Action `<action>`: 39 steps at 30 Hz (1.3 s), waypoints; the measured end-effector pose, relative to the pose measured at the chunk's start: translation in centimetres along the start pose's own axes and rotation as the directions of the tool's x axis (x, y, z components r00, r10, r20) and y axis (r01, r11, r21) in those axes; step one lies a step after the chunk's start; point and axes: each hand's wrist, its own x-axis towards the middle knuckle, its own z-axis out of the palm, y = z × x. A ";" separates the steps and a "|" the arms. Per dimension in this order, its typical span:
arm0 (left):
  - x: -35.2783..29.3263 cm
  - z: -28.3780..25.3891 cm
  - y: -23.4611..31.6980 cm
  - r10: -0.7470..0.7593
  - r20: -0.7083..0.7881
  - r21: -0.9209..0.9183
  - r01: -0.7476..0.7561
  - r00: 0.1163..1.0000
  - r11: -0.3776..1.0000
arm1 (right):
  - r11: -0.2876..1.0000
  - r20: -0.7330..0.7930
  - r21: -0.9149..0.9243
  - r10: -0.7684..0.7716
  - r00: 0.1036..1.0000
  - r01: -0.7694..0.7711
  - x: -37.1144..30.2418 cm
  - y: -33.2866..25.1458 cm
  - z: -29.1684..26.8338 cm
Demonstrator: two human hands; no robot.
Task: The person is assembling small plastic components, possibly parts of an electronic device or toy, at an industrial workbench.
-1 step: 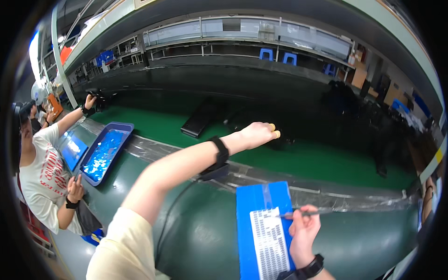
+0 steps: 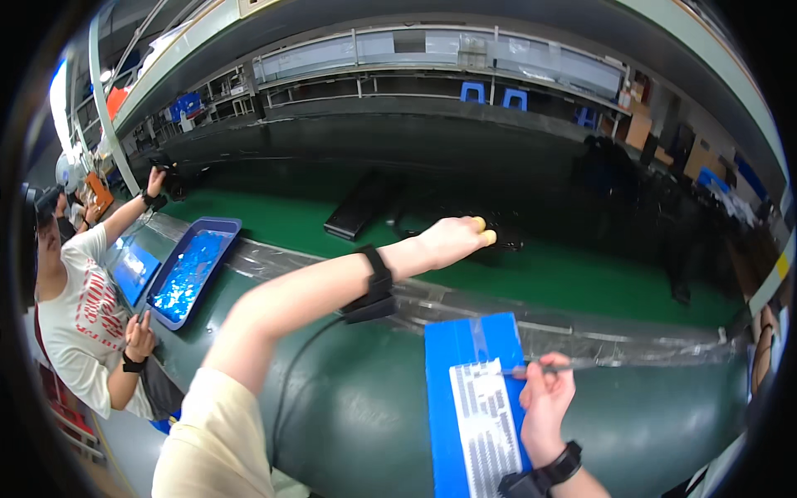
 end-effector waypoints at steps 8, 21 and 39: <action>-12.7 -12.3 14.9 -0.110 0.030 -0.106 0.113 0.993 0.988 | 0.989 -0.077 0.148 -0.016 0.997 0.028 1.0 1.0 -0.7; -14.8 -12.6 20.8 -0.259 0.277 -0.454 0.364 0.925 0.813 | 0.983 -0.014 0.125 -0.134 0.991 0.134 -1.5 -1.3 1.3; -17.4 -12.2 18.6 -0.348 0.346 -0.202 0.431 0.871 0.879 | 0.992 0.404 -0.125 0.041 0.914 0.011 -6.2 -0.7 4.0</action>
